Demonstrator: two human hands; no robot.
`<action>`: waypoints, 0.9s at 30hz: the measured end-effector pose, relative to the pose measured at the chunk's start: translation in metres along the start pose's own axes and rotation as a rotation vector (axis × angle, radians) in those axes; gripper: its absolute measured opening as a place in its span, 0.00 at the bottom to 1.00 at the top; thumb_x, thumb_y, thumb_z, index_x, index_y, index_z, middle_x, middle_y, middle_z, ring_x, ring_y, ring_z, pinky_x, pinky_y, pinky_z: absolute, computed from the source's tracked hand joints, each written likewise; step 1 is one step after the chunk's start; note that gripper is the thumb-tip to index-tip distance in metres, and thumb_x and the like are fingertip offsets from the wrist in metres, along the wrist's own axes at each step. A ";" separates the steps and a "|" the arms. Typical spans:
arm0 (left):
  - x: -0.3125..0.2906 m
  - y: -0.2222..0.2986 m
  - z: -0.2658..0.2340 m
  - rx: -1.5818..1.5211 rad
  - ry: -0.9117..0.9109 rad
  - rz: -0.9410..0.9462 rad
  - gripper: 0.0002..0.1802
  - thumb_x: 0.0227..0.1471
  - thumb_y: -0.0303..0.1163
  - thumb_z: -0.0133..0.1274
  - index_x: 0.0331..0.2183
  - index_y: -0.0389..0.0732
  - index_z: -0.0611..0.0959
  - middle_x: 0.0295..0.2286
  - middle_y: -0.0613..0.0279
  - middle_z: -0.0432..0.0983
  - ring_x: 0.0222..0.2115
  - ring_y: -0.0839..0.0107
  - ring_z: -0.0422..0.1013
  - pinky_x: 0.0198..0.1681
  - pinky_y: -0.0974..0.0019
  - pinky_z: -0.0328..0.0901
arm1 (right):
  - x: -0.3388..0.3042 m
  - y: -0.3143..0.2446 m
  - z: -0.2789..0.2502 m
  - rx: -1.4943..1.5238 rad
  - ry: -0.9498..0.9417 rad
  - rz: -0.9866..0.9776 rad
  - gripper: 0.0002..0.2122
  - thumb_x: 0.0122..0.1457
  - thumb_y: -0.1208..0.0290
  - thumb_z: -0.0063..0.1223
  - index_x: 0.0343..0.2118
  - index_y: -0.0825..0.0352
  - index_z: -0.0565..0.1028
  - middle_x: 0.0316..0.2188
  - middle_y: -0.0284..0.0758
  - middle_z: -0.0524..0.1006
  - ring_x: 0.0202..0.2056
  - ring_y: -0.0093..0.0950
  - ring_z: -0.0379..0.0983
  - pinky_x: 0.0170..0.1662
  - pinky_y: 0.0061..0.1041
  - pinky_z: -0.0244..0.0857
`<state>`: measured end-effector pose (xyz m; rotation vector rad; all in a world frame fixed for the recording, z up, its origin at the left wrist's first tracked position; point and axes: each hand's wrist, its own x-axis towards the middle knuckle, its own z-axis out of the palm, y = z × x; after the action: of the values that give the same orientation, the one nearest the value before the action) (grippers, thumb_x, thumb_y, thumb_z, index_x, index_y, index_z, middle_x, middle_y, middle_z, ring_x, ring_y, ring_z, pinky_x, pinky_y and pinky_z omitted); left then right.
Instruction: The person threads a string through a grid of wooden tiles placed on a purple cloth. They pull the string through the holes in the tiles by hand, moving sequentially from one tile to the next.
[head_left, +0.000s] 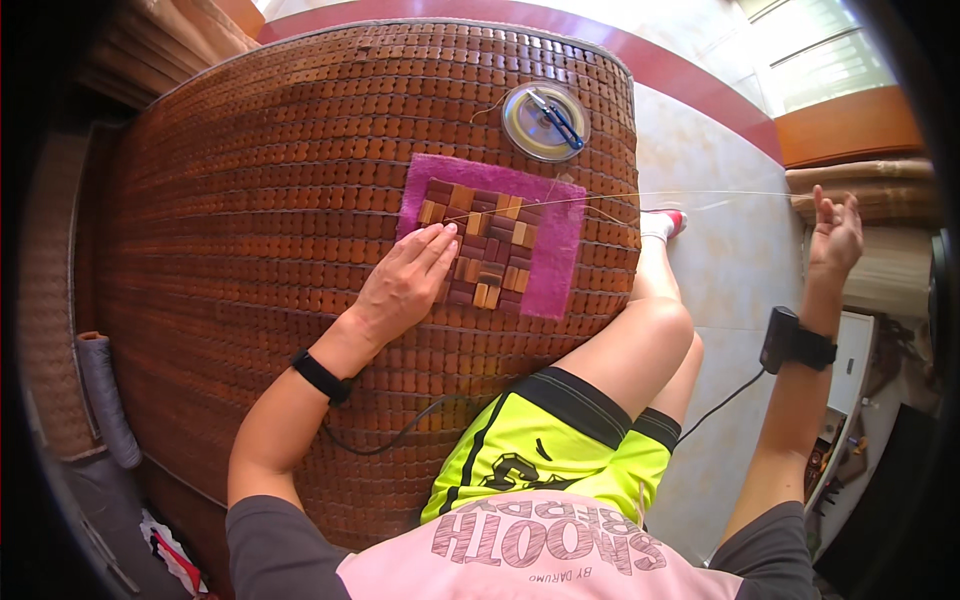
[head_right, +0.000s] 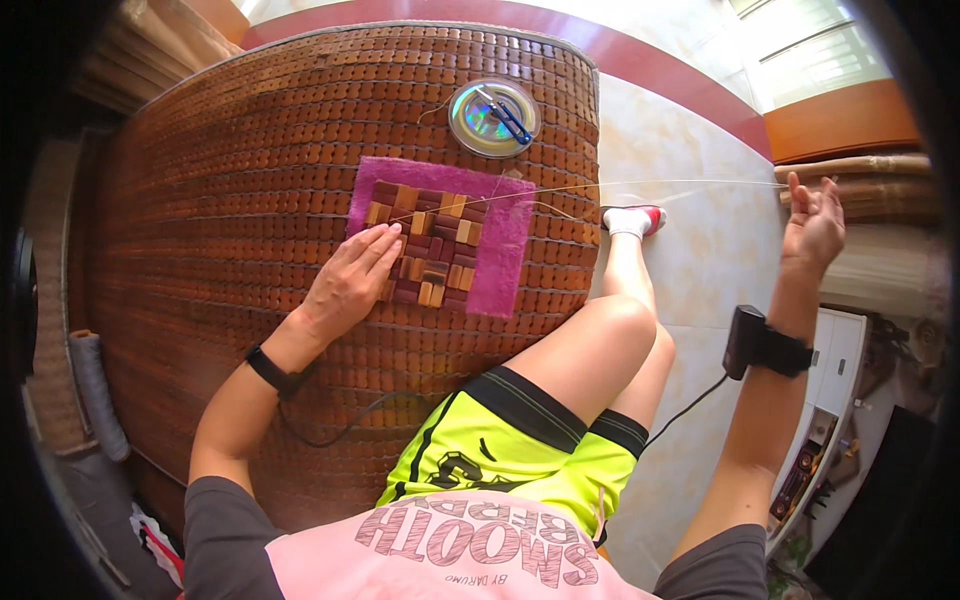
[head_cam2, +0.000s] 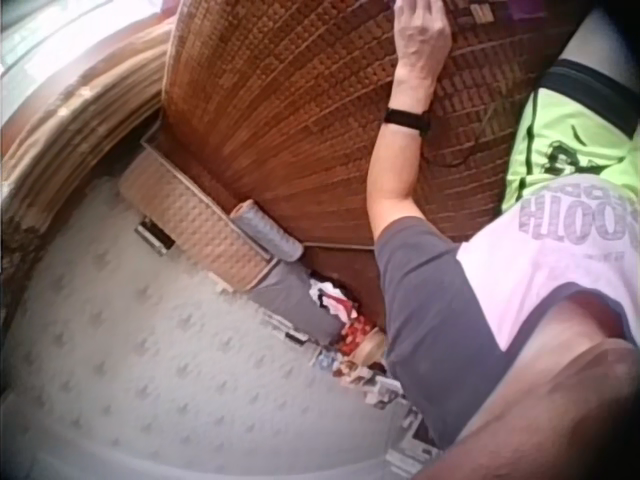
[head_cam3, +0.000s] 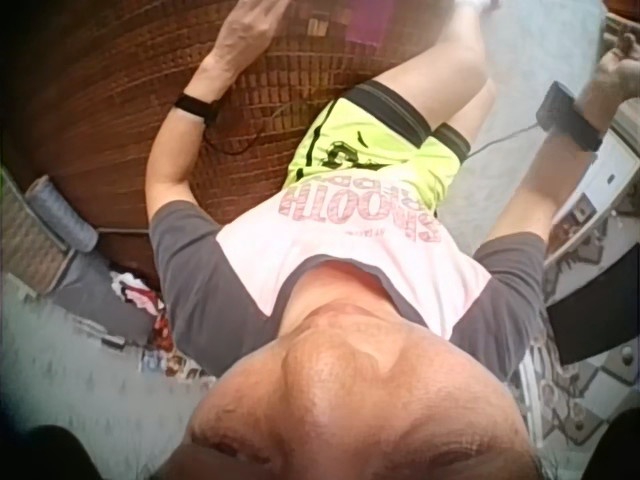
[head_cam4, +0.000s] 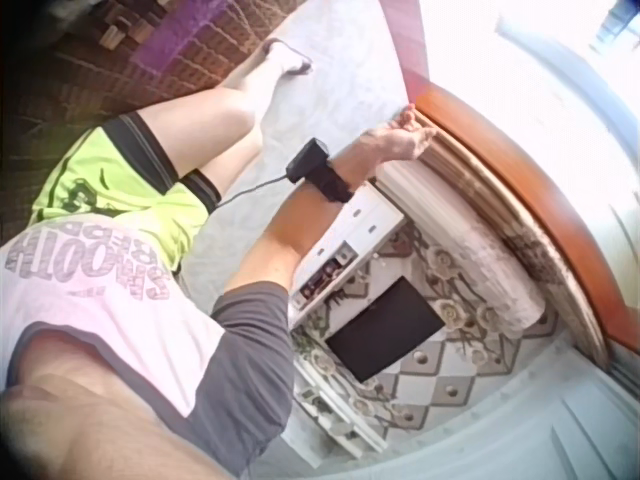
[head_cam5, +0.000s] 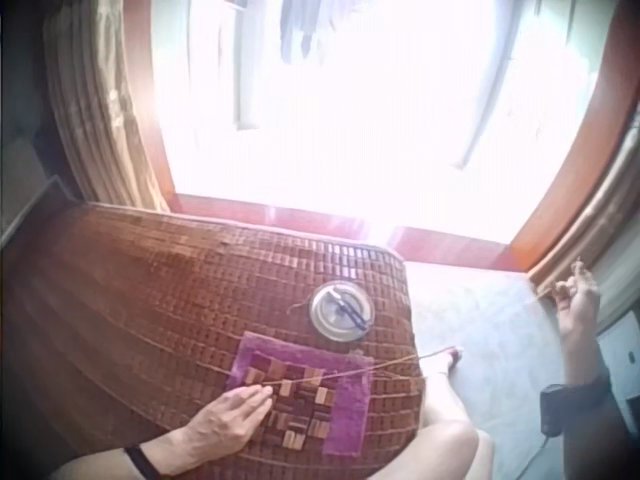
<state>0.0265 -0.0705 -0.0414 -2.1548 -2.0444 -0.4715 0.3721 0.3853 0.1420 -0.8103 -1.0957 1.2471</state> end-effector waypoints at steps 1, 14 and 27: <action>0.001 0.000 -0.002 -0.038 0.064 -0.013 0.21 0.53 0.20 0.53 0.50 0.29 0.80 0.53 0.48 0.74 0.56 0.54 0.69 0.60 0.56 0.66 | -0.012 0.016 0.010 -0.199 -0.004 -0.023 0.12 0.71 0.73 0.44 0.53 0.74 0.66 0.22 0.32 0.68 0.28 0.28 0.72 0.60 0.45 0.71; 0.024 -0.032 -0.017 -0.701 0.107 -0.909 0.10 0.59 0.29 0.58 0.42 0.36 0.84 0.34 0.57 0.82 0.36 0.70 0.78 0.42 0.67 0.72 | -0.280 0.166 0.183 -0.809 -1.306 -0.373 0.04 0.58 0.77 0.57 0.36 0.64 0.79 0.34 0.40 0.78 0.35 0.40 0.79 0.38 0.35 0.74; 0.038 -0.040 -0.014 -0.420 -0.116 -0.776 0.16 0.48 0.34 0.67 0.35 0.37 0.80 0.33 0.55 0.78 0.35 0.58 0.77 0.41 0.57 0.71 | -0.288 0.187 0.182 -0.750 -1.286 -0.268 0.05 0.56 0.71 0.58 0.33 0.64 0.81 0.31 0.39 0.79 0.34 0.42 0.79 0.38 0.39 0.75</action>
<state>-0.0139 -0.0355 -0.0209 -1.4730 -3.0402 -0.9409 0.1484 0.1201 -0.0320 -0.2592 -2.7104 1.0640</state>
